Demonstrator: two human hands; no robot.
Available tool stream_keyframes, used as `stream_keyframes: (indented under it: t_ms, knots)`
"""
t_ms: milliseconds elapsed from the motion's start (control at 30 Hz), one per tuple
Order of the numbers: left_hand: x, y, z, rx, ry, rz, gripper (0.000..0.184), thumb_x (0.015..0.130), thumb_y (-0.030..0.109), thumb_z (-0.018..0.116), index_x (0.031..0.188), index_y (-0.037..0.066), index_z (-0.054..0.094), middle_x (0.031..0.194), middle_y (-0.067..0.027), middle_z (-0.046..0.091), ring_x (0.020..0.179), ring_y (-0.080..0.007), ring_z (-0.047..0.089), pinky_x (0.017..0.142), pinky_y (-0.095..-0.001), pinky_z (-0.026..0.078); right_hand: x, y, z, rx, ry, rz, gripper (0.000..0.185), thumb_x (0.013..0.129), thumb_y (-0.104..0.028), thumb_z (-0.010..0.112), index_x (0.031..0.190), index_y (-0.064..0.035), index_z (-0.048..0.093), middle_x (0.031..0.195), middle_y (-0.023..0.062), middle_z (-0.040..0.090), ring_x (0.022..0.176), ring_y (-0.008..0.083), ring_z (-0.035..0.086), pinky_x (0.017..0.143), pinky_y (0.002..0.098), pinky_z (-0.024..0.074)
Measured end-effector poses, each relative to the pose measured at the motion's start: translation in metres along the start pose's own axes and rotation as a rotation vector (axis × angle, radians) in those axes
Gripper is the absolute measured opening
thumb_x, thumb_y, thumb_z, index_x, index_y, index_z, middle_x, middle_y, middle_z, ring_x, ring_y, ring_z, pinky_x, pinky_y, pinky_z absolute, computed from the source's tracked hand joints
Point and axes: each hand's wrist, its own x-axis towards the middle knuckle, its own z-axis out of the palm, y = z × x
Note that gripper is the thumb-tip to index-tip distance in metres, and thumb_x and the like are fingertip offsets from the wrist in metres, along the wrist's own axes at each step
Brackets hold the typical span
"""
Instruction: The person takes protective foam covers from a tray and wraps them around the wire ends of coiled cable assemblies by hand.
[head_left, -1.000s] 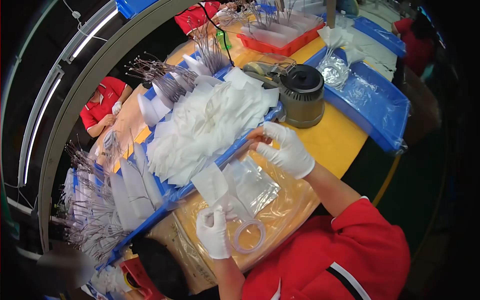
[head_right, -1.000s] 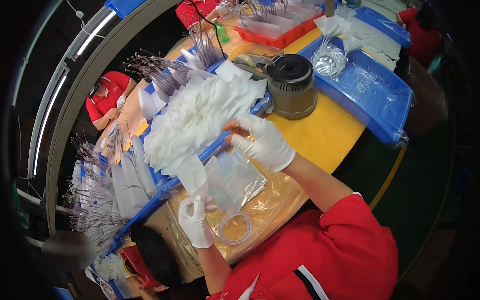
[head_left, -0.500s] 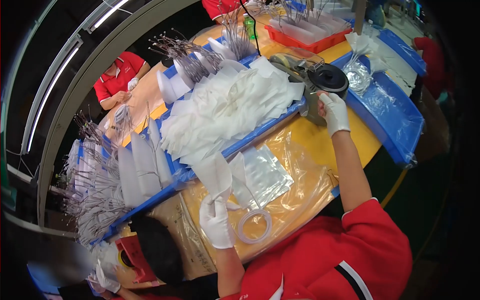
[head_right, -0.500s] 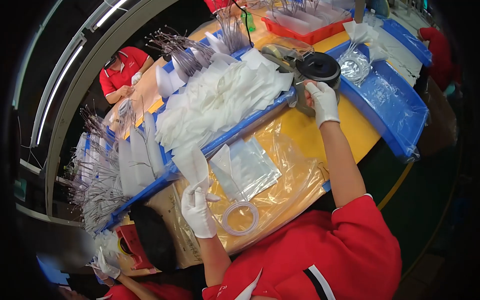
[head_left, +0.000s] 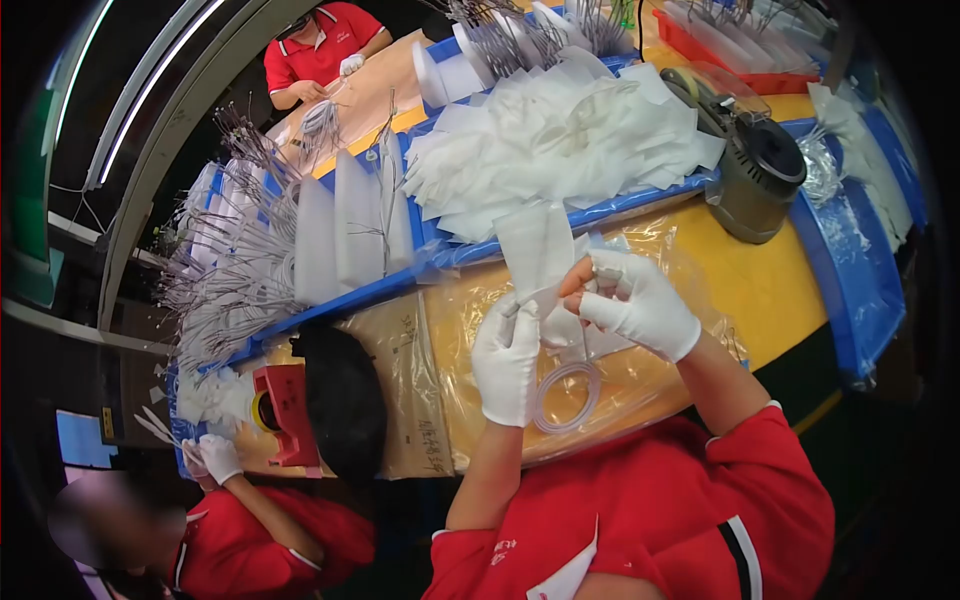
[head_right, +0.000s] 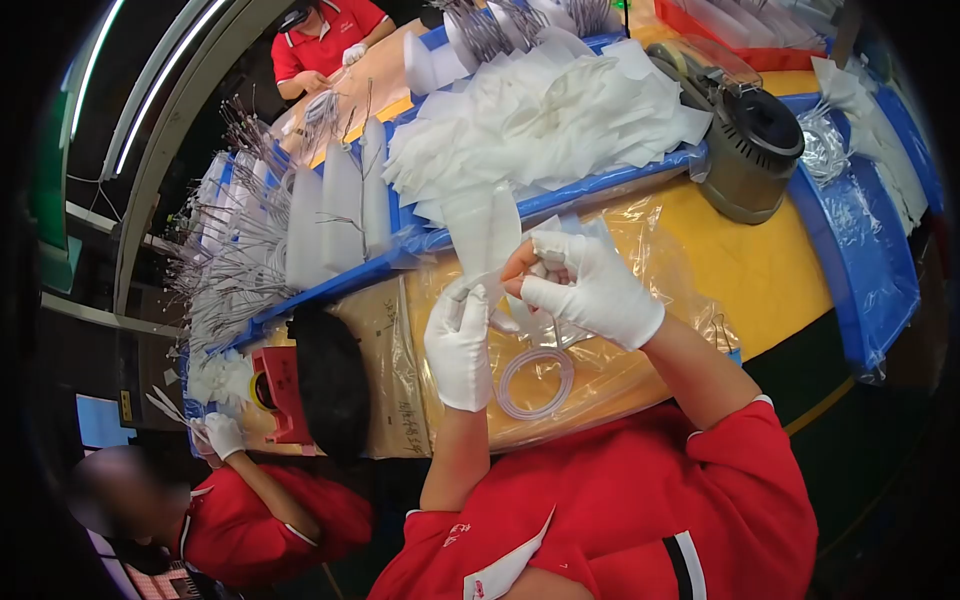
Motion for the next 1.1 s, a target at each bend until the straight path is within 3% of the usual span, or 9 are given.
stream_keyframes:
  t_ms: [67, 267, 333, 400, 467, 767, 867, 1067, 1100]
  knots:
    - [-0.003, 0.001, 0.002, 0.002, -0.013, 0.0, 0.025, 0.093, 0.013, 0.052, 0.11, -0.005, 0.055, 0.098, -0.009, 0.063, 0.063, -0.0097, 0.058, 0.055, -0.0212, 0.048, 0.007, 0.011, 0.011, -0.093, 0.086, -0.122, 0.01, 0.084, -0.013, 0.064, 0.088, -0.0037, 0.061, 0.069, -0.0049, 0.054, 0.06, 0.003, 0.046, 0.056, 0.0189, 0.0383]
    - [-0.004, -0.006, 0.008, -0.055, -0.045, -0.028, 0.028, 0.091, 0.008, 0.055, 0.117, -0.004, 0.053, 0.101, -0.007, 0.062, 0.076, -0.0073, 0.059, 0.056, -0.0196, 0.049, 0.009, 0.01, 0.012, -0.389, 0.235, -0.106, 0.017, 0.077, -0.011, 0.068, 0.091, -0.004, 0.062, 0.071, -0.0024, 0.056, 0.063, 0.0053, 0.048, 0.061, 0.0201, 0.0412]
    - [-0.005, -0.003, 0.008, -0.021, -0.052, -0.048, 0.029, 0.091, 0.008, 0.055, 0.117, -0.004, 0.053, 0.098, -0.0063, 0.063, 0.072, -0.0065, 0.058, 0.055, -0.0196, 0.048, 0.017, 0.01, 0.02, -0.109, 0.4, -0.15, 0.023, 0.075, -0.01, 0.069, 0.096, -0.0045, 0.061, 0.077, -0.0015, 0.057, 0.067, 0.0069, 0.05, 0.063, 0.0203, 0.0424]
    - [-0.007, -0.005, 0.008, 0.027, -0.068, -0.038, 0.029, 0.091, 0.008, 0.056, 0.118, -0.004, 0.053, 0.096, -0.0058, 0.064, 0.067, -0.0058, 0.058, 0.054, -0.0196, 0.047, 0.023, 0.012, 0.018, 0.124, 0.372, -0.093, 0.029, 0.074, -0.01, 0.07, 0.101, -0.0052, 0.06, 0.082, -0.0011, 0.058, 0.07, 0.0079, 0.051, 0.065, 0.0206, 0.0431]
    - [-0.009, -0.013, 0.008, 0.089, -0.089, 0.003, 0.03, 0.09, 0.008, 0.056, 0.118, -0.004, 0.053, 0.094, -0.0054, 0.064, 0.063, -0.0052, 0.057, 0.053, -0.0196, 0.046, 0.029, 0.014, 0.006, 0.307, 0.149, 0.064, 0.033, 0.074, -0.011, 0.07, 0.105, -0.006, 0.059, 0.086, -0.0012, 0.057, 0.074, 0.0084, 0.052, 0.066, 0.0209, 0.0436]
    - [-0.008, 0.01, 0.006, 0.012, -0.066, -0.024, 0.051, 0.09, 0.005, 0.055, 0.137, -0.001, 0.035, 0.097, -0.0108, 0.064, 0.065, -0.0079, 0.058, 0.053, -0.0205, 0.049, 0.027, 0.019, 0.006, 0.368, 0.099, 0.093, 0.033, 0.086, -0.034, 0.064, 0.103, -0.0061, 0.06, 0.089, -0.0026, 0.059, 0.077, 0.0061, 0.053, 0.066, 0.0223, 0.043]
    - [-0.01, 0.006, 0.011, 0.038, -0.053, -0.012, 0.06, 0.09, 0.005, 0.055, 0.142, 0.001, 0.026, 0.097, -0.0114, 0.064, 0.067, -0.0078, 0.058, 0.054, -0.0212, 0.049, 0.021, 0.018, 0.018, 0.26, 0.126, 0.168, 0.029, 0.089, -0.03, 0.059, 0.104, -0.0045, 0.061, 0.087, -0.0018, 0.058, 0.075, 0.0071, 0.052, 0.066, 0.023, 0.0428]
    - [-0.008, 0.003, 0.002, 0.1, -0.131, 0.02, 0.068, 0.087, 0.013, 0.062, 0.143, 0.004, 0.024, 0.096, -0.0125, 0.065, 0.073, -0.0097, 0.06, 0.064, -0.0239, 0.05, 0.014, 0.02, 0.021, -0.04, 0.075, -0.129, 0.028, 0.093, -0.023, 0.053, 0.106, 0.0015, 0.058, 0.086, 0.0019, 0.06, 0.077, 0.0085, 0.053, 0.069, 0.0232, 0.0437]
    - [-0.008, -0.004, -0.006, 0.284, -0.179, 0.101, 0.064, 0.087, 0.016, 0.062, 0.141, 0.004, 0.029, 0.094, -0.0123, 0.065, 0.073, -0.0107, 0.06, 0.065, -0.0244, 0.05, 0.014, 0.022, 0.021, -0.021, 0.091, -0.152, 0.029, 0.093, -0.024, 0.054, 0.106, 0.0016, 0.058, 0.085, 0.0018, 0.06, 0.077, 0.0086, 0.053, 0.069, 0.0232, 0.0437]
